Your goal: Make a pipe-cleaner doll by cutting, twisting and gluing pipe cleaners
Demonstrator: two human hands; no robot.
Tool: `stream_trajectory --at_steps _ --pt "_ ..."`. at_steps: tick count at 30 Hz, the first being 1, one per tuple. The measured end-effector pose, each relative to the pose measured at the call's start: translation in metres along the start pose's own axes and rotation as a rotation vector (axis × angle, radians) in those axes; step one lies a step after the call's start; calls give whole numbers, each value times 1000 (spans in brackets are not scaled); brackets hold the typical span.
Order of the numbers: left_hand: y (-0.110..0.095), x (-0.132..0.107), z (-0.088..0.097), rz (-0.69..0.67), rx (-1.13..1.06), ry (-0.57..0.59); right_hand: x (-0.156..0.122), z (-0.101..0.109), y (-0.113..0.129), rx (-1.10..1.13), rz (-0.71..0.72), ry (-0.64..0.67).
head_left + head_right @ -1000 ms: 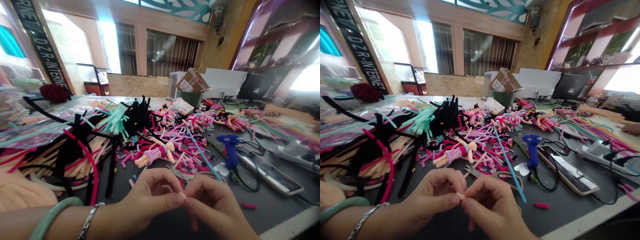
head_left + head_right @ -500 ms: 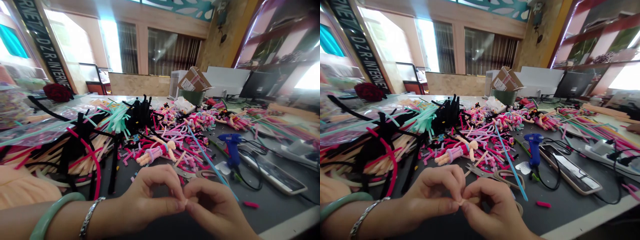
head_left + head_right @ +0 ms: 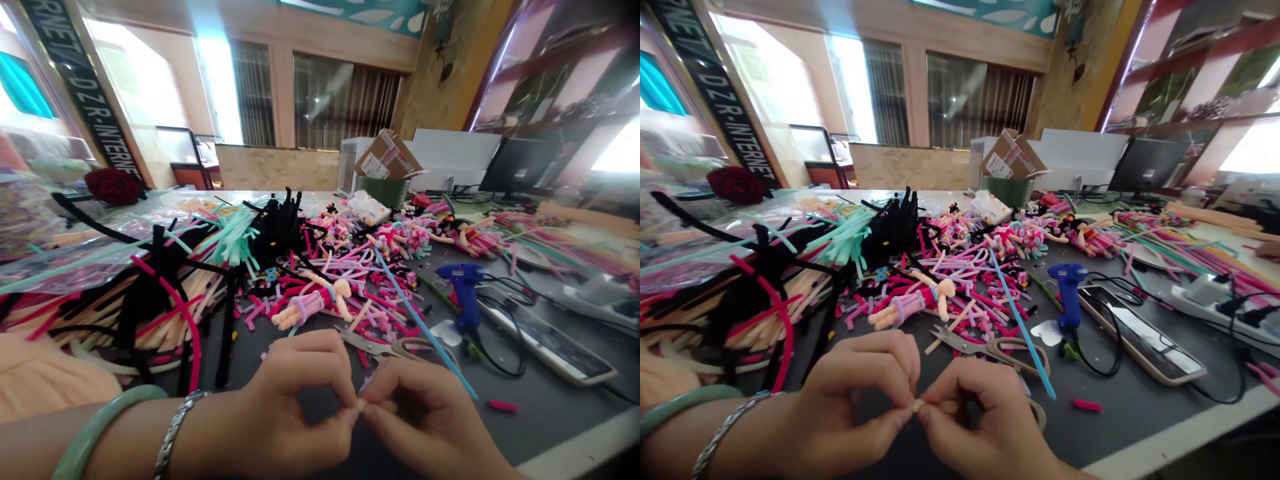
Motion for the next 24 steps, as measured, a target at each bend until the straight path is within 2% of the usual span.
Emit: stream_trajectory --at_steps 3,6,9,11,13,15,18,21,23,24 --pt "1 1 -2 0 99 22 -1 2 1 -163 117 -42" --pt "2 3 -5 -10 208 67 -3 2 0 -379 304 -95" --pt "3 4 -6 -26 405 173 -5 -2 -4 -568 485 -113" --pt "3 3 -7 -45 511 236 -7 -4 -6 -643 538 -120" --pt "3 2 -6 -45 514 224 -7 -4 -6 -649 545 -133" --pt "4 3 -4 9 391 130 -5 -2 -3 -609 507 -156" --pt "9 5 -5 219 33 2 -2 2 4 -528 397 -137" --pt "15 6 -12 470 -417 40 -1 3 7 -444 371 -61" --pt "17 6 -14 522 -561 47 -2 4 8 -411 393 -47" --pt "17 6 -13 517 -562 48 -3 4 7 -405 404 -48"
Point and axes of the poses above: each hand's wrist, its own x-axis towards the middle knuckle, its own z-axis out of the back of the hand, y = z × x, the point moved 2 cm from there along x, towards the middle knuckle, and after that the axes turned 3 degrees about -y, right-handed, at the moved point
